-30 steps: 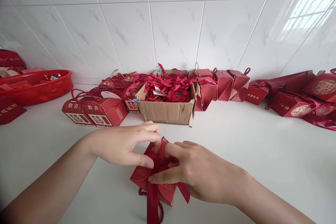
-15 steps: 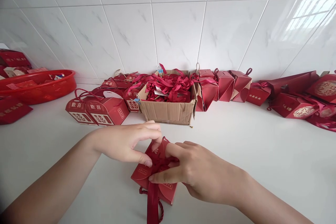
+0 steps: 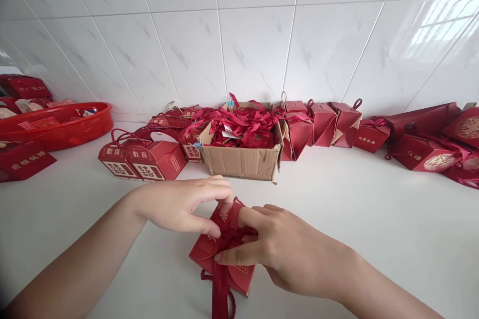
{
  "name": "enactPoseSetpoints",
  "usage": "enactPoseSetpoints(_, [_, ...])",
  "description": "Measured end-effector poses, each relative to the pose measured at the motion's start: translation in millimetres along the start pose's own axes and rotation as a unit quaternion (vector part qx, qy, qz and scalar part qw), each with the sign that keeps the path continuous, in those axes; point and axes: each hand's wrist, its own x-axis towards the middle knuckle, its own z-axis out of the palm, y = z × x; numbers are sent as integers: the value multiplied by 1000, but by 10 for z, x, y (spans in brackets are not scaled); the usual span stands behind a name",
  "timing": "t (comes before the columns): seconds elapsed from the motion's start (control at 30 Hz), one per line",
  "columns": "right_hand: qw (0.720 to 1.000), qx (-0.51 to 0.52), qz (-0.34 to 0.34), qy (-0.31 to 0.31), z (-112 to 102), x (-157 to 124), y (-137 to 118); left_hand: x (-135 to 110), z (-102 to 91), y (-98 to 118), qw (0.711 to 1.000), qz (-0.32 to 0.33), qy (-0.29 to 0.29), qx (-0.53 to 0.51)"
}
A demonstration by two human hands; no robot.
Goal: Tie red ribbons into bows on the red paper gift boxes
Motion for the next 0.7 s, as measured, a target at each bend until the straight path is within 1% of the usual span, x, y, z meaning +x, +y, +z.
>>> enactPoseSetpoints(0.1, [1000, 6, 0, -6, 0, 2, 1, -6, 0, 17, 1000, 1, -7, 10])
enactPoseSetpoints(0.3, [1000, 24, 12, -7, -5, -3, -24, -9, 10, 36, 998, -35, -5, 51])
enactPoseSetpoints(0.43, [999, 42, 22, 4, 16, -13, -36, 5, 21, 25, 998, -28, -12, 57])
enactPoseSetpoints(0.53, [998, 55, 19, 24, 36, -13, -33, 25, 33, 8, 998, -25, -5, 53])
enactPoseSetpoints(0.7, [997, 71, 2, 37, 65, 8, -12, 63, 52, -32, 999, 20, -15, 32])
